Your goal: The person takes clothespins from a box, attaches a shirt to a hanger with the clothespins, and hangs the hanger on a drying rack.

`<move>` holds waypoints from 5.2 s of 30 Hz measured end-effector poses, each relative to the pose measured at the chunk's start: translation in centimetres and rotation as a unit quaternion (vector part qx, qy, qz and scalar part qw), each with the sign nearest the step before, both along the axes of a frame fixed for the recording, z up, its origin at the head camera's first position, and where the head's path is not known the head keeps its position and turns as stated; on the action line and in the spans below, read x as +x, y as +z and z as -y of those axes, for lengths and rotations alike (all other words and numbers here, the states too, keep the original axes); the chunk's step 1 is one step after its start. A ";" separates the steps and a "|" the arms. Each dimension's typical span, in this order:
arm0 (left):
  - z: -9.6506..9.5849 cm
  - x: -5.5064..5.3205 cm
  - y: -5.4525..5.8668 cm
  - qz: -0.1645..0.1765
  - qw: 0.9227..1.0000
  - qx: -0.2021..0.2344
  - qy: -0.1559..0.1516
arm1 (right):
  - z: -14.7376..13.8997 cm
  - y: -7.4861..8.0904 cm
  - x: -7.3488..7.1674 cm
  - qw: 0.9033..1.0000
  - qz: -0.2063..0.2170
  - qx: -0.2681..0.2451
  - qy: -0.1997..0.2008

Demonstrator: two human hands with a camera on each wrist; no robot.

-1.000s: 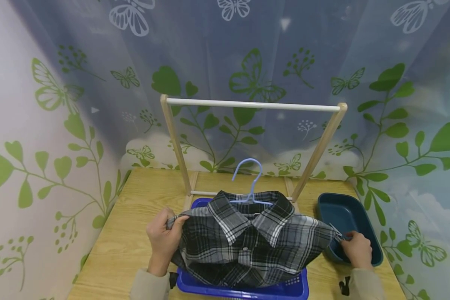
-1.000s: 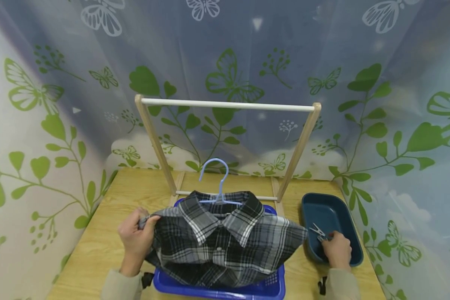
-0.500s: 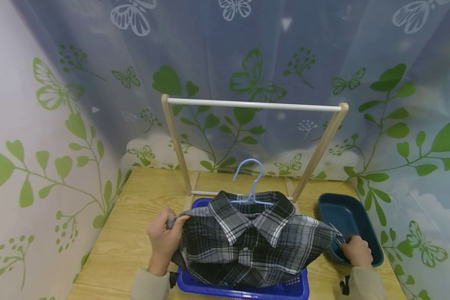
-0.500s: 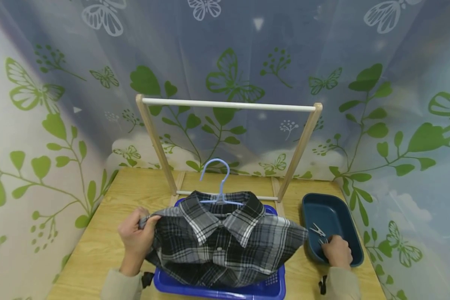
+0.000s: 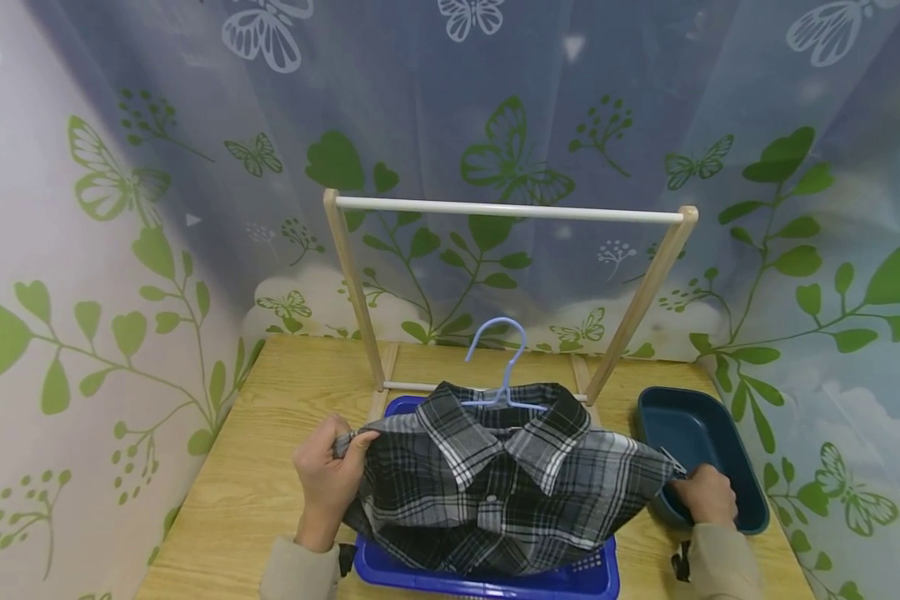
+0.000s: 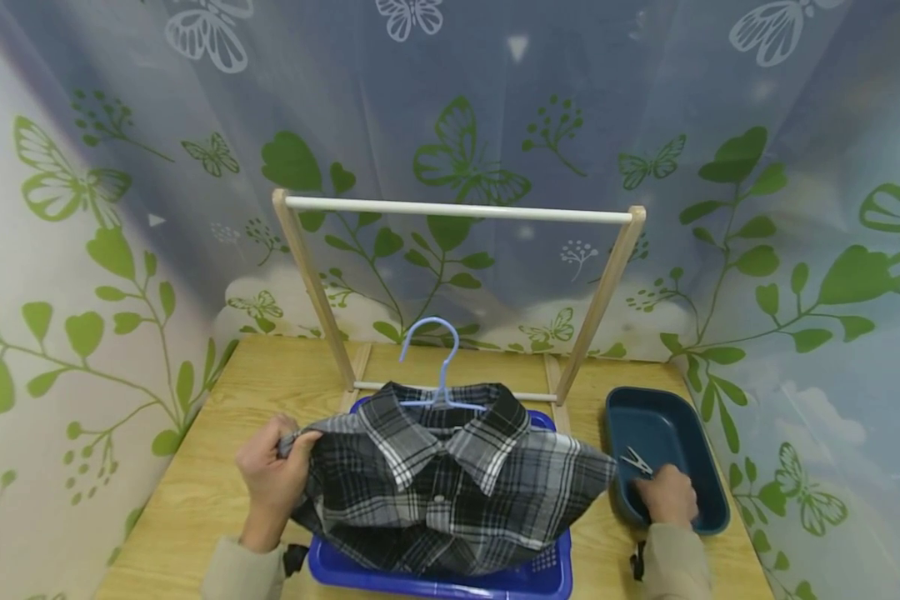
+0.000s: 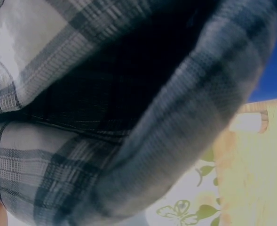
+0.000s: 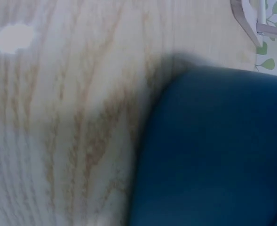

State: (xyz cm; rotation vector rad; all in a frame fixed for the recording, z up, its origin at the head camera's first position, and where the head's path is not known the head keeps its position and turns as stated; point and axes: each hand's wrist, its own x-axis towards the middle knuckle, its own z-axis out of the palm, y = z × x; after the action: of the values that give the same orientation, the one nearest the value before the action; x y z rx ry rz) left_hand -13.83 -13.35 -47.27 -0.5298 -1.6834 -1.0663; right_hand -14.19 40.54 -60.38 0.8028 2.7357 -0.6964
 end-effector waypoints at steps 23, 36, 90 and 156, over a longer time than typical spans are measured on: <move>0.1 -0.3 0.1 -0.006 1.000 -0.001 -0.002 | 1.5 4.6 1.5 0.996 -0.090 -0.013 -0.010; 0.1 -0.3 0.1 -0.006 1.000 -0.002 0.001 | 3.2 10.2 2.7 0.988 -0.150 -0.026 0.005; 0.1 -0.4 0.1 -0.009 1.000 -0.002 -0.002 | 15.4 25.7 9.7 0.875 -0.390 -0.284 -0.033; 0.1 -0.3 0.4 -0.010 1.000 0.003 -0.014 | 31.7 27.3 4.3 0.722 -0.439 -0.392 0.363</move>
State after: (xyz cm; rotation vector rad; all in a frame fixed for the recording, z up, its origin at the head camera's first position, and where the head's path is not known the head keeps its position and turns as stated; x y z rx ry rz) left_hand -14.13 -13.50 -46.90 -0.5588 -1.6594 -1.0836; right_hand -9.86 8.79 -33.09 -0.9818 2.4930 -2.1312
